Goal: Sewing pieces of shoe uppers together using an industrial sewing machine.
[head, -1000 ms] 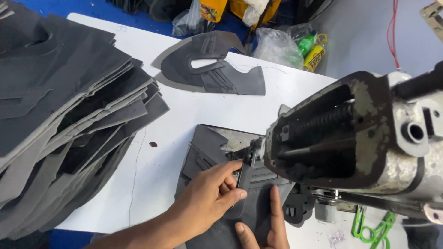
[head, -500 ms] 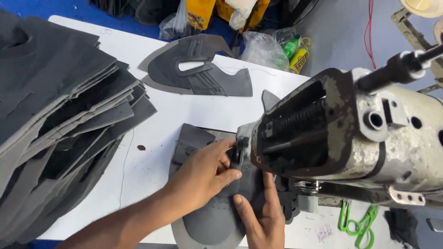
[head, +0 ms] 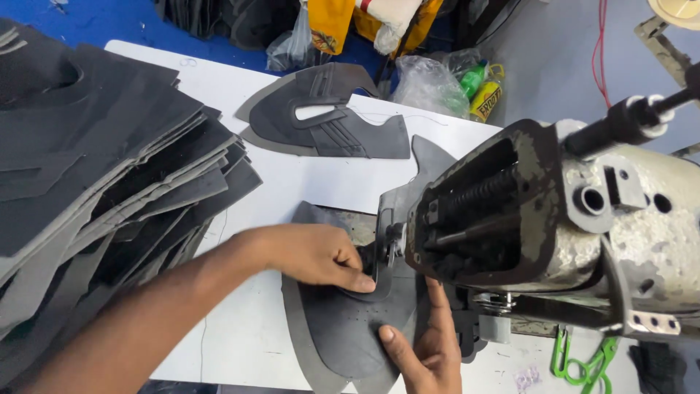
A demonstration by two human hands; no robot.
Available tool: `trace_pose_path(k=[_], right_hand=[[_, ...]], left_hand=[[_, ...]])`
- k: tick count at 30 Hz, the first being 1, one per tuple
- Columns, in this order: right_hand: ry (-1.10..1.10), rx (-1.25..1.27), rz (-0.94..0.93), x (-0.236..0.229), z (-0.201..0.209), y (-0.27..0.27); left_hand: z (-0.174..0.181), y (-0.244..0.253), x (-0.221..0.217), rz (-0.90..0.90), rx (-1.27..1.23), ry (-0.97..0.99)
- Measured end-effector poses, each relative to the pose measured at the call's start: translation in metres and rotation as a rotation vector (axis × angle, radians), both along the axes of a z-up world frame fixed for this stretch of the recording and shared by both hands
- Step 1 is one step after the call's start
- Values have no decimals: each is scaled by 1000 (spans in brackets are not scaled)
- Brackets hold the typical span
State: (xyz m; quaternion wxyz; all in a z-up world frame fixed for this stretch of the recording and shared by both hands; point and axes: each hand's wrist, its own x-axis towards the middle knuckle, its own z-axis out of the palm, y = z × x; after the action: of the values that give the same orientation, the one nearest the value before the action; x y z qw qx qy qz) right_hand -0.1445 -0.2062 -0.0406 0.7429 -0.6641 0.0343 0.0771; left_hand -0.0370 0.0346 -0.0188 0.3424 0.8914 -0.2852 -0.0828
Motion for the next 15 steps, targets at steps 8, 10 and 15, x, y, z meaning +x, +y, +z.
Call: trace_pose_path(k=[8, 10, 15], right_hand=[[-60, 4, 8, -1, 13, 15], [54, -68, -19, 1, 20, 20], [27, -135, -51, 6, 26, 28]], left_hand=[[24, -4, 24, -362, -223, 832], [30, -5, 26, -327, -126, 764], [33, -7, 32, -247, -80, 726]])
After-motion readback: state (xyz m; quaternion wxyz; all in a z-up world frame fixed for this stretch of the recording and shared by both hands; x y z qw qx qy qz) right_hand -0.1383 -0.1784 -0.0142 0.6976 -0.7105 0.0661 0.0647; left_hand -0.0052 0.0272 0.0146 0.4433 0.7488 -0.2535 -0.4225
